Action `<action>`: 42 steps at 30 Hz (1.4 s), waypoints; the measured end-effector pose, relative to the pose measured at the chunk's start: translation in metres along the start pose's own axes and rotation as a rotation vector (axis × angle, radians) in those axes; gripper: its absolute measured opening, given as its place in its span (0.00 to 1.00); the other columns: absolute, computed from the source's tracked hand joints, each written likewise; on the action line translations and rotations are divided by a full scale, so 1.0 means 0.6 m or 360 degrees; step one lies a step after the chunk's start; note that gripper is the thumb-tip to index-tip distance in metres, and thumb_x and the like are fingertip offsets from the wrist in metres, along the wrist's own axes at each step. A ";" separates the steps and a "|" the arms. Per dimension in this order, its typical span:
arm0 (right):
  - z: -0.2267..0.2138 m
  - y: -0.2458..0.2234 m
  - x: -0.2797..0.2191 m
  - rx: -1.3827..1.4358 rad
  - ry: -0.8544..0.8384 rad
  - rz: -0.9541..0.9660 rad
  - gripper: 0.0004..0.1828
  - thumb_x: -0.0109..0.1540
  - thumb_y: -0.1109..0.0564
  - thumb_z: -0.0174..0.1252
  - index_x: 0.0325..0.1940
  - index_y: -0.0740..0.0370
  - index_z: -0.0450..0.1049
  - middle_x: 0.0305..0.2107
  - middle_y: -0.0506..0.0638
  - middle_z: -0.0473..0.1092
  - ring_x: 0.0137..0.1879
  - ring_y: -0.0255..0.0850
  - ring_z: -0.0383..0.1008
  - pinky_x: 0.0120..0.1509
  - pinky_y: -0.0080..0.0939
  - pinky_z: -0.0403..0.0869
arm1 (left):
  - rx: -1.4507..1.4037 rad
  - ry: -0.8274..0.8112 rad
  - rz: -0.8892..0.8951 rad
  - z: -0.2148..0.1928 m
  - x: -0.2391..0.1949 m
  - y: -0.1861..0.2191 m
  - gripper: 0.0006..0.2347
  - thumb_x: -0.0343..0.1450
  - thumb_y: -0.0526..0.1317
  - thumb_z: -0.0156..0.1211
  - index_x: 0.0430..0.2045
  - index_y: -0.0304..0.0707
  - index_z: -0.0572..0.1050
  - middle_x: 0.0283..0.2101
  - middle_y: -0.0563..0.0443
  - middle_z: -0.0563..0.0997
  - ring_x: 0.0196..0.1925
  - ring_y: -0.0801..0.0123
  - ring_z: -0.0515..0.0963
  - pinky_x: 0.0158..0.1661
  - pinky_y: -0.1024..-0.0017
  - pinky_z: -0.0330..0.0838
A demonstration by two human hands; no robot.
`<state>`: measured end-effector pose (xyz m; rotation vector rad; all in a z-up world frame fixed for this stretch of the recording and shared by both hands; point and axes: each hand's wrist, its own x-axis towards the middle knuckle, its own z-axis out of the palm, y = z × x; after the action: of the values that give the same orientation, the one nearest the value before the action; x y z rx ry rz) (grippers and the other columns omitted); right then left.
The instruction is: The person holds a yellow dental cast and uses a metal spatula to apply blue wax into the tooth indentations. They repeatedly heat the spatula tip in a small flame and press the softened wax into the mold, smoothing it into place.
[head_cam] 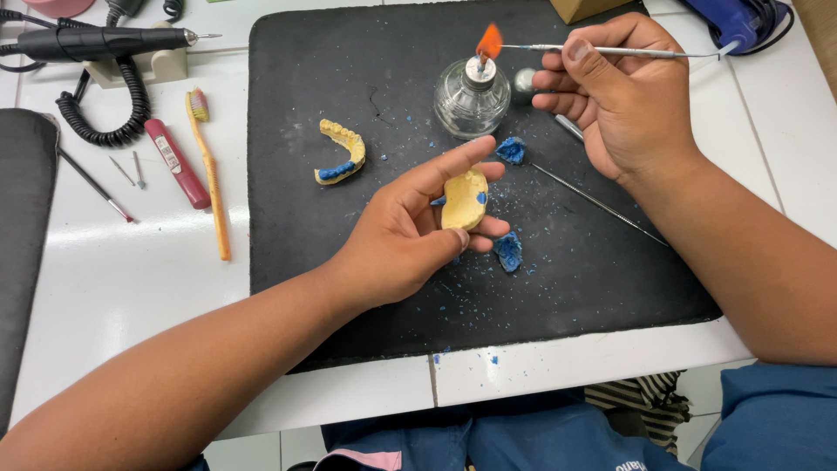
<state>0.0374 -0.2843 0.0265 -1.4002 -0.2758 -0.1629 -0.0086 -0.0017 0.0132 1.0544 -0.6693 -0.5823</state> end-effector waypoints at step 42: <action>0.063 -0.043 -0.062 -0.1042 -0.0832 -0.0112 0.07 0.56 0.67 0.66 0.32 0.66 0.73 0.35 0.53 0.79 0.41 0.36 0.82 0.46 0.32 0.82 | 0.0497 0.0711 0.0404 -0.040 -0.001 -0.012 0.32 0.75 0.58 0.61 0.68 0.34 0.63 0.54 0.48 0.77 0.46 0.79 0.81 0.43 0.81 0.80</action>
<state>-0.0090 -0.2534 0.0460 -2.0768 -0.7537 0.0715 0.0079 0.0099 -0.0016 1.3128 -0.4941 -0.0122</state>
